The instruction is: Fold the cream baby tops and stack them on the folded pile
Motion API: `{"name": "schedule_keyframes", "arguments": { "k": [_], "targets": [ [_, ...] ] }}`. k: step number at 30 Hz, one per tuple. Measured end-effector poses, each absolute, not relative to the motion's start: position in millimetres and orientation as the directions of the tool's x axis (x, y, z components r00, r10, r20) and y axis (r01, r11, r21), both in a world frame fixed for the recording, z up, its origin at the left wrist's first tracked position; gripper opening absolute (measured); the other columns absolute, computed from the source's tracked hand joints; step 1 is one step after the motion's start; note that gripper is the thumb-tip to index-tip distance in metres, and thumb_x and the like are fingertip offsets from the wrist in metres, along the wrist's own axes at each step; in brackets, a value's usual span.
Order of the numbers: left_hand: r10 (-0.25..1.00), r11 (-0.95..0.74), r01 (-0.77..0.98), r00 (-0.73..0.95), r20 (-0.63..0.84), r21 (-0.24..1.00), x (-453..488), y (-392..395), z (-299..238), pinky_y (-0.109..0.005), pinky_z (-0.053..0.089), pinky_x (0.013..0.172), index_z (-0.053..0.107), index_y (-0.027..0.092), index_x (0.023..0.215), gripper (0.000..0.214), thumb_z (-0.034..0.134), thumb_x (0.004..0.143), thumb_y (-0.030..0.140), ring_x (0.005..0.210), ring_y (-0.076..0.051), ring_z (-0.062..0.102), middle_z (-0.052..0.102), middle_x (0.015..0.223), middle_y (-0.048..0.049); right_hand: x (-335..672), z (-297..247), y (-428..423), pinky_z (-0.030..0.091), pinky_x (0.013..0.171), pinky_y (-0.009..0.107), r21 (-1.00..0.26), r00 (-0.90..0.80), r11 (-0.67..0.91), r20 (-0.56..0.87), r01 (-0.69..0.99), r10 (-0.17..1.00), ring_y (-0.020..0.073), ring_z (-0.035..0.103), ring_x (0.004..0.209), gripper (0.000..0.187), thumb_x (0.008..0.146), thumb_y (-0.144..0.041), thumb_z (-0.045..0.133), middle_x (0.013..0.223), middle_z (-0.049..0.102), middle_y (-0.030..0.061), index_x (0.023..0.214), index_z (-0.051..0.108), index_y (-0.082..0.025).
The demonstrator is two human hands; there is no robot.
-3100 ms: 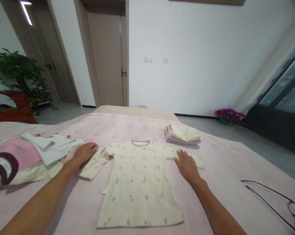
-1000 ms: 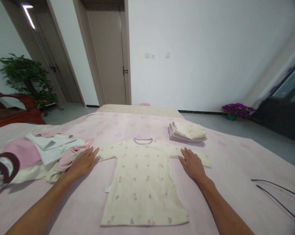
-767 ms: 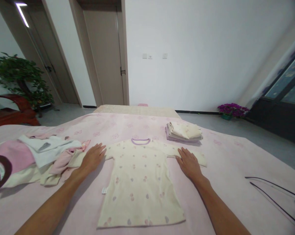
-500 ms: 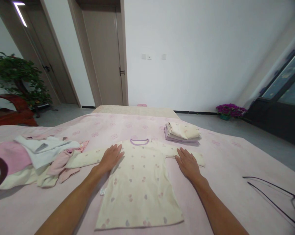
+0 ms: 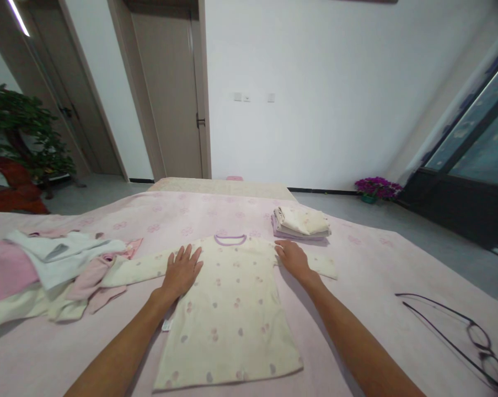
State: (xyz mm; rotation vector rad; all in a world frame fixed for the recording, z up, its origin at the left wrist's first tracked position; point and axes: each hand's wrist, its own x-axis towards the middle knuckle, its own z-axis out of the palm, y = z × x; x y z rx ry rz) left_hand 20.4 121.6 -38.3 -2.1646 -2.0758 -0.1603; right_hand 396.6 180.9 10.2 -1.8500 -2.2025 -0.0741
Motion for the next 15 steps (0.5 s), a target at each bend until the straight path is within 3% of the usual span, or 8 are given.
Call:
{"name": "schedule_keyframes", "arguments": {
  "k": [5,9,15],
  "targets": [
    [0.981,-0.053,0.999,0.054,0.185,-0.011,18,121,-40,-0.057,0.02,0.113,0.037,0.026,0.151,0.054,0.032,0.1,0.044,0.146,-0.035,0.027,0.033,0.158,-0.0129,344,16,217,0.037,0.095,0.033,-0.107,-0.217,0.242,0.201,0.964,0.955,0.024,0.056,0.112,0.037,0.099,-0.039,0.042,0.119,0.065,0.0108,0.123,0.063,-0.02],
    [0.98,-0.051,0.999,0.053,0.193,-0.015,17,122,-41,-0.057,0.019,0.113,0.036,0.027,0.151,0.054,0.032,0.1,0.045,0.146,-0.035,0.027,0.033,0.158,-0.0123,326,6,233,0.037,0.092,0.034,-0.088,-0.219,0.238,0.185,0.967,0.958,0.0248,0.055,0.107,0.034,0.095,-0.043,0.052,0.112,0.065,0.012,0.111,0.066,-0.017],
    [0.977,-0.054,0.998,0.057,0.204,-0.021,16,122,-41,-0.056,0.02,0.113,0.036,0.028,0.151,0.054,0.032,0.1,0.046,0.145,-0.033,0.028,0.034,0.158,-0.0112,327,-2,244,0.037,0.089,0.035,-0.057,-0.216,0.231,0.201,0.971,0.956,0.0249,0.054,0.104,0.028,0.098,-0.038,0.049,0.108,0.064,0.0129,0.102,0.064,-0.015]
  ]
}}
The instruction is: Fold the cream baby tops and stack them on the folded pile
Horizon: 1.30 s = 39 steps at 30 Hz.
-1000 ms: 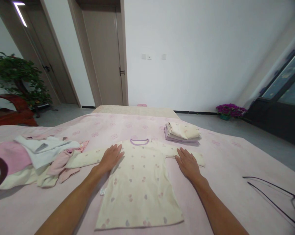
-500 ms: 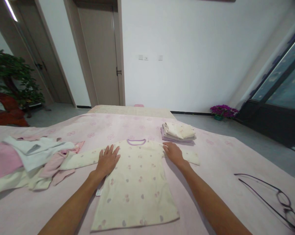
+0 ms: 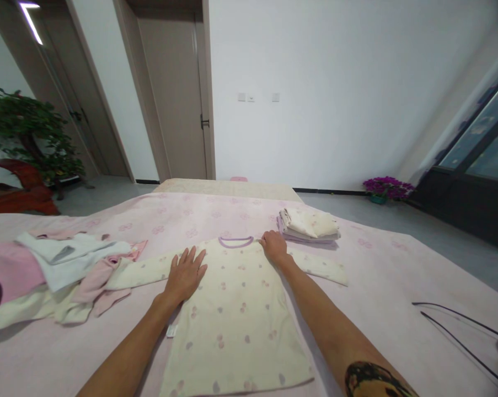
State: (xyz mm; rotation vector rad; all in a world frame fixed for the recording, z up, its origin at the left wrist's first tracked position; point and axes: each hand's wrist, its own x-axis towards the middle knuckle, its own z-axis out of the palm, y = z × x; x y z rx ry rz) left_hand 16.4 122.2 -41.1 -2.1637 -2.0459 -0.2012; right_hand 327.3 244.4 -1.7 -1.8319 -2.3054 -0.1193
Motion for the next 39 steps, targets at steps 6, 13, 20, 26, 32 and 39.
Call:
{"name": "schedule_keyframes", "arguments": {
  "k": [6,13,20,26,32,39],
  "targets": [
    [0.977,-0.059,0.998,0.06,0.207,-0.013,17,121,-39,-0.056,0.02,0.113,0.036,0.027,0.151,0.054,0.031,0.1,0.046,0.146,-0.034,0.027,0.034,0.158,-0.0117,322,3,237,0.033,0.102,0.042,-0.023,-0.276,0.291,0.253,0.957,0.927,0.0289,0.048,0.12,0.03,0.097,-0.031,0.049,0.125,0.06,0.0164,0.119,0.06,-0.015],
    [0.976,-0.056,0.998,0.058,0.211,-0.014,16,120,-42,-0.056,0.019,0.114,0.037,0.028,0.15,0.053,0.031,0.1,0.045,0.146,-0.032,0.027,0.034,0.158,-0.011,317,-15,170,0.014,0.119,0.049,-0.036,-0.643,0.655,0.158,0.755,0.75,0.0271,0.019,0.148,0.06,0.101,-0.046,0.034,0.16,0.027,0.0131,0.153,0.03,-0.015],
    [0.981,-0.013,1.0,0.017,0.196,-0.026,31,116,-23,-0.061,0.019,0.112,0.046,0.025,0.144,0.049,0.036,0.098,0.037,0.144,-0.036,0.03,0.04,0.154,-0.0125,338,-7,111,0.012,0.121,0.047,-0.138,-0.744,0.746,0.071,0.652,0.664,0.025,0.017,0.149,0.062,0.101,-0.051,0.03,0.162,0.019,0.0082,0.156,0.022,-0.023],
    [0.929,-0.306,0.951,0.289,0.232,0.04,86,90,-16,-0.05,0.021,0.118,0.045,0.017,0.145,0.051,0.036,0.099,0.037,0.146,-0.031,0.026,0.038,0.155,-0.014,326,4,95,0.012,0.121,0.05,-0.174,-0.723,0.717,0.034,0.675,0.69,0.0267,0.017,0.149,0.064,0.102,-0.051,0.028,0.162,0.02,0.0122,0.156,0.022,-0.018],
    [0.838,-0.532,0.843,0.51,0.192,0.083,82,35,-32,-0.054,0.022,0.119,0.028,0.027,0.154,0.061,0.037,0.099,0.05,0.149,-0.031,0.021,0.025,0.161,-0.0109,336,5,51,0.009,0.122,0.051,-0.218,-0.809,0.8,0.068,0.559,0.584,0.0261,0.014,0.15,0.067,0.1,-0.053,0.035,0.162,0.018,0.0109,0.157,0.019,-0.022],
    [0.67,-0.74,0.654,0.738,0.085,0.155,48,-26,-2,-0.058,0.018,0.12,0.011,0.035,0.157,0.07,0.046,0.097,0.047,0.15,-0.032,0.011,0.006,0.165,-0.0069,361,27,7,0.006,0.121,0.055,-0.346,-0.903,0.849,0.008,0.4,0.429,0.0281,0.012,0.15,0.07,0.099,-0.055,0.039,0.162,0.016,0.013,0.157,0.017,-0.024]
  ]
}}
